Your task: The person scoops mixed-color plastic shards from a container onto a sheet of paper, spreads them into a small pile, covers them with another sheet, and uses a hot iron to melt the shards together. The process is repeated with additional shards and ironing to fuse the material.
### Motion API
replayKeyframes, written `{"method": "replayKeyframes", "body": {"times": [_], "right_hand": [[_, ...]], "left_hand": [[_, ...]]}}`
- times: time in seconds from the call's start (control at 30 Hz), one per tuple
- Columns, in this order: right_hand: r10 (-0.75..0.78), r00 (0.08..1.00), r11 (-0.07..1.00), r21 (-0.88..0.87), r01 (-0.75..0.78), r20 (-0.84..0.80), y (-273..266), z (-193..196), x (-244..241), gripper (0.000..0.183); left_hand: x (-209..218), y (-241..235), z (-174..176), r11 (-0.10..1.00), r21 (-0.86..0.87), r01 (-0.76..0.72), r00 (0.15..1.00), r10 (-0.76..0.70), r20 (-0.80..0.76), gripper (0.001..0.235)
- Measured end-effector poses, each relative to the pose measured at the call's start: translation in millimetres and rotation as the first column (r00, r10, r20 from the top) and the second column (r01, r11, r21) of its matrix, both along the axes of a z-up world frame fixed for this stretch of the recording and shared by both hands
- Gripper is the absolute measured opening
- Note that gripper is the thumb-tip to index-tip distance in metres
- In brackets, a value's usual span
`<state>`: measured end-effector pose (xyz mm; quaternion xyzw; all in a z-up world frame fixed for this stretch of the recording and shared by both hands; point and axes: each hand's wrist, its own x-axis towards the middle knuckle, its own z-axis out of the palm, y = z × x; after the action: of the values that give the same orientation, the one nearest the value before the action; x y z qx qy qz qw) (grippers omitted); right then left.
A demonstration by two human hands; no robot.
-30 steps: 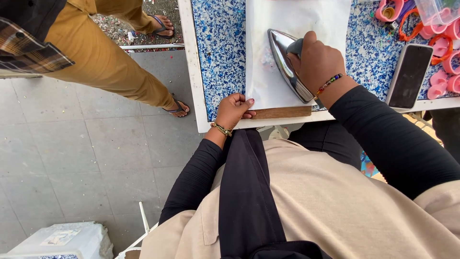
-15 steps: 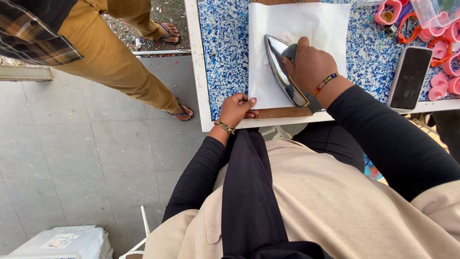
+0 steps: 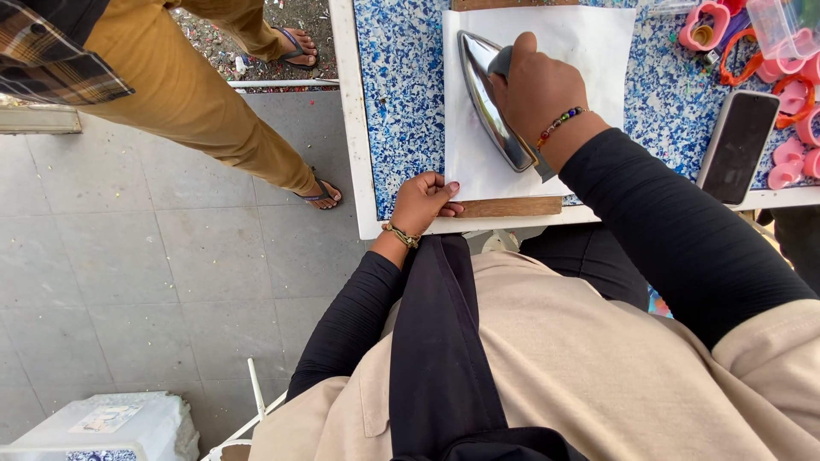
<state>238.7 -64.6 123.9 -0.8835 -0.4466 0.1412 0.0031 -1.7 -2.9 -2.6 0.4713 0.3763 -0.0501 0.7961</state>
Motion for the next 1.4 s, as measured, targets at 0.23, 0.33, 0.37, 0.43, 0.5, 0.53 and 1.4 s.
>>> {"method": "replayKeyframes", "body": {"times": [0.23,0.33,0.37,0.43,0.5,0.53,1.4], "right_hand": [[-0.034,0.999,0.998,0.055,0.033,0.02,15.1,-13.3,12.5,0.045],[-0.038,0.999,0.999,0.001,0.039,-0.037,7.5,4.0,-7.9,0.043],[-0.042,0.999,0.999,0.0,0.042,-0.035,2.5,6.7,-14.9,0.043],[0.019,0.999,0.998,-0.057,-0.021,-0.03,-6.4,12.4,-27.3,0.043],[0.021,1.0,0.997,-0.079,-0.022,-0.014,-16.6,10.8,-37.7,0.045],[0.026,1.0,0.995,-0.101,-0.026,-0.001,-20.5,9.7,-43.1,0.046],[-0.063,0.993,0.995,0.085,0.055,0.095,-24.5,-7.6,6.8,0.044]], "left_hand": [[-2.1,-1.8,-7.1,1.0,-0.02,-0.012,0.999,0.013,0.042,0.021],[-1.2,-0.8,-1.7,1.0,0.0,-0.015,1.0,0.015,0.02,0.019],[-1.6,-1.1,-2.2,1.0,-0.001,-0.012,1.0,0.012,0.022,0.019],[-0.7,-0.3,-2.7,1.0,-0.017,-0.001,1.0,0.001,0.017,0.02],[-0.9,-0.5,-4.3,1.0,-0.017,-0.009,1.0,0.01,0.024,0.02],[-1.4,0.5,-5.1,1.0,-0.017,-0.021,0.999,0.021,0.029,0.02],[-2.6,1.5,-7.3,1.0,-0.001,0.002,0.999,-0.002,0.045,0.024]]}}
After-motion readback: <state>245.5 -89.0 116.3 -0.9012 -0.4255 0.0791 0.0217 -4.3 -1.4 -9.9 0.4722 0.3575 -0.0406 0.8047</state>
